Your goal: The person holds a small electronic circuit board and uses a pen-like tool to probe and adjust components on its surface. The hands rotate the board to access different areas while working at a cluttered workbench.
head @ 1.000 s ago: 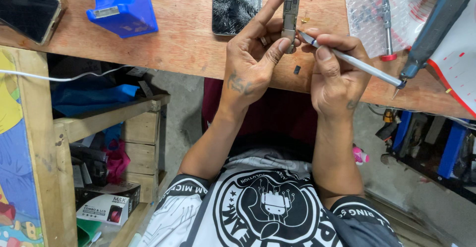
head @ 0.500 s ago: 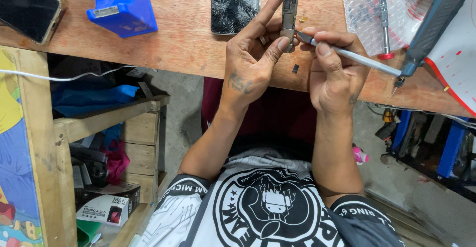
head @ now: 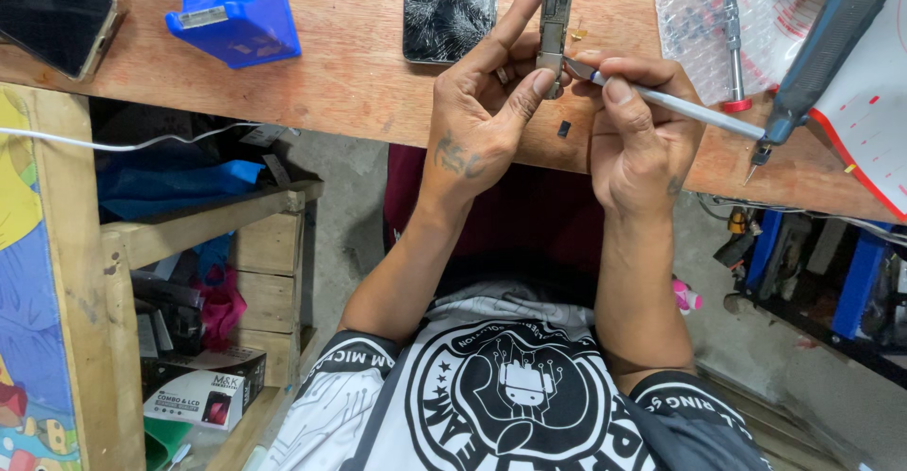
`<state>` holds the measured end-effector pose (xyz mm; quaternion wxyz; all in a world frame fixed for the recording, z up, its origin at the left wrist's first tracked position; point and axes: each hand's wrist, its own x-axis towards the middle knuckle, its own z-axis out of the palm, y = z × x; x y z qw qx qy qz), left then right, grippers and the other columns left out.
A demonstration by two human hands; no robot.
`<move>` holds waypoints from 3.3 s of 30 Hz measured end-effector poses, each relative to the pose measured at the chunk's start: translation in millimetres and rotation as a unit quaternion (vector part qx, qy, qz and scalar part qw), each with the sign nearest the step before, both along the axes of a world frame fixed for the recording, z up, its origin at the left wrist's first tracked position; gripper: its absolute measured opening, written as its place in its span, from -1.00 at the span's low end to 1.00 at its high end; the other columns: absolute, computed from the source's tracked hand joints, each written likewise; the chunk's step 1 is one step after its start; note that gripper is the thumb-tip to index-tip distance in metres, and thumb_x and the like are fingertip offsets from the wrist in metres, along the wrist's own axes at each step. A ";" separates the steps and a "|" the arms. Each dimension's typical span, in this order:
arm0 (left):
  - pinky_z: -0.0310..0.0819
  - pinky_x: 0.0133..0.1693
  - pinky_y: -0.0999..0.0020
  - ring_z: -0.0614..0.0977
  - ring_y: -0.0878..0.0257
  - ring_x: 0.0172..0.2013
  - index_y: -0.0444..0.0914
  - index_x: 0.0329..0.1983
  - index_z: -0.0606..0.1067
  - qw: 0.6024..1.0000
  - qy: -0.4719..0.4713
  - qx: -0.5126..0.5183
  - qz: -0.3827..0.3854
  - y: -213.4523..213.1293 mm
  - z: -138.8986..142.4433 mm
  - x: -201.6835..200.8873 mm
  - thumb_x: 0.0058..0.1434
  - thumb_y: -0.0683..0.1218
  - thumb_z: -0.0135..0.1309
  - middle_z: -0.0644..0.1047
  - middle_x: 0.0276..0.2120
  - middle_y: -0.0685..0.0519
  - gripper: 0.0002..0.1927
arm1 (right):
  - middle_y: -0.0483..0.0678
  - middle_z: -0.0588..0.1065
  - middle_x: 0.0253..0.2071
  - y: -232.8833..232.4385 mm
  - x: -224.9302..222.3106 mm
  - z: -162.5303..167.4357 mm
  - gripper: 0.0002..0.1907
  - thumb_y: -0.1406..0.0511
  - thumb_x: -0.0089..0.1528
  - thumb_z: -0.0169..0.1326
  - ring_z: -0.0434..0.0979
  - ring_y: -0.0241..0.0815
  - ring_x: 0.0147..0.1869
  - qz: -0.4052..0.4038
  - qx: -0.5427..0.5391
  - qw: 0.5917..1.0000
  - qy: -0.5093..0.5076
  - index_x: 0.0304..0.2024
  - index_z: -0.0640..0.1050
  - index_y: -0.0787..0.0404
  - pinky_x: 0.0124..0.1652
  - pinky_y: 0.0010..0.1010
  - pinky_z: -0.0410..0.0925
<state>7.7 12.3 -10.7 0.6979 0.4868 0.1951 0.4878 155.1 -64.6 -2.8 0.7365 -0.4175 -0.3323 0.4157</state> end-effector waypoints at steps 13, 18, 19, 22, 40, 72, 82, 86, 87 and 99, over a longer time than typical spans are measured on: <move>0.61 0.19 0.39 0.65 0.28 0.04 -0.32 0.50 0.17 0.999 0.007 -0.041 -0.019 -2.7 0.3 1.3 0.40 -0.39 0.19 0.56 0.13 -0.10 -0.31 | 0.22 0.56 0.05 3.1 8.1 6.0 -0.85 0.46 0.44 0.07 0.62 0.01 0.15 0.058 -0.010 0.996 0.064 0.04 0.50 0.43 0.21 -0.22 0.47; 0.63 0.14 0.40 0.65 0.26 0.03 -0.36 0.54 0.18 0.998 0.001 -0.061 -0.023 -2.1 -2.3 2.8 0.43 -0.41 0.13 0.53 0.17 -0.15 -0.33 | 0.20 0.57 -0.02 4.7 11.1 6.3 -0.85 0.46 0.46 0.10 0.63 0.01 0.06 0.064 -0.011 0.995 0.075 0.05 0.52 0.44 0.18 -0.20 0.48; 0.62 0.14 0.41 0.65 0.27 0.03 -0.36 0.53 0.19 0.998 -0.002 -0.059 -0.023 -2.2 -2.1 2.7 0.43 -0.41 0.13 0.52 0.18 -0.14 -0.34 | 0.21 0.57 -0.02 4.6 11.3 6.3 -0.85 0.46 0.46 0.10 0.63 0.01 0.06 0.066 -0.013 0.995 0.076 0.06 0.52 0.45 0.18 -0.20 0.48; 0.62 0.13 0.42 0.67 0.28 0.01 -0.35 0.52 0.21 0.998 0.000 -0.056 -0.024 -2.9 -0.4 1.4 0.42 -0.42 0.13 0.55 0.16 -0.13 -0.35 | 0.22 0.58 -0.02 4.2 12.7 7.0 -0.85 0.46 0.46 0.10 0.64 0.00 0.06 0.073 -0.018 0.994 0.078 0.06 0.52 0.45 0.17 -0.21 0.49; 0.65 0.14 0.39 0.69 0.29 -0.03 -0.30 0.51 0.25 0.997 0.017 -0.051 -0.052 0.6 4.1 -1.4 0.40 -0.42 0.15 0.62 0.06 -0.12 -0.35 | 0.21 0.59 -0.04 3.5 16.4 10.9 -0.86 0.45 0.46 0.12 0.65 0.01 0.02 0.105 -0.022 0.990 0.092 0.03 0.54 0.44 0.13 -0.16 0.50; 0.59 0.01 0.48 0.64 0.35 -0.09 -0.28 0.50 0.23 0.998 -0.009 -0.049 -0.032 -0.8 6.6 -3.6 0.54 -0.23 0.12 0.65 -0.07 -0.05 -0.47 | 0.17 0.58 0.02 -0.1 7.7 -2.8 -0.71 0.24 0.48 0.13 0.65 0.01 0.10 0.036 0.015 0.997 0.061 0.10 0.48 0.35 0.15 -0.22 0.51; 0.63 -0.05 0.43 0.69 0.27 -0.05 -0.41 0.31 0.42 0.998 -0.008 -0.055 0.031 6.6 -3.7 5.1 0.48 -0.20 0.15 0.65 -0.02 -0.11 -0.61 | 0.18 0.54 0.13 -4.6 3.1 -4.4 -0.74 0.35 0.47 0.15 0.62 0.00 0.17 0.017 0.026 0.999 0.012 0.16 0.47 0.34 0.18 -0.27 0.50; 0.69 -0.06 0.41 0.72 0.27 -0.09 -0.39 0.25 0.49 0.996 -0.040 -0.074 0.024 8.8 -4.7 6.7 0.51 -0.11 0.13 0.66 0.00 -0.10 -0.66 | 0.20 0.54 0.13 -4.8 -1.0 -3.4 -0.76 0.36 0.49 0.14 0.62 0.00 0.20 0.006 0.038 0.999 -0.028 0.15 0.48 0.35 0.20 -0.24 0.51; 0.69 -0.06 0.41 0.72 0.27 -0.10 -0.39 0.22 0.50 0.996 -0.042 -0.073 0.022 8.8 -4.7 6.5 0.51 -0.10 0.14 0.66 0.00 -0.09 -0.67 | 0.20 0.54 0.14 -4.7 -1.7 -3.4 -0.76 0.36 0.49 0.13 0.62 0.00 0.20 0.004 0.039 0.999 -0.036 0.15 0.47 0.35 0.20 -0.23 0.52; 0.60 -0.18 0.48 0.67 0.35 -0.17 -0.30 -0.07 0.42 0.994 -0.074 -0.080 0.015 9.6 3.2 2.7 0.46 -0.20 0.10 0.62 0.02 -0.16 -0.90 | 0.22 0.53 0.14 -5.2 -3.3 -4.7 -0.78 0.40 0.49 0.12 0.63 0.00 0.19 -0.003 0.051 0.997 -0.058 0.16 0.47 0.34 0.22 -0.17 0.52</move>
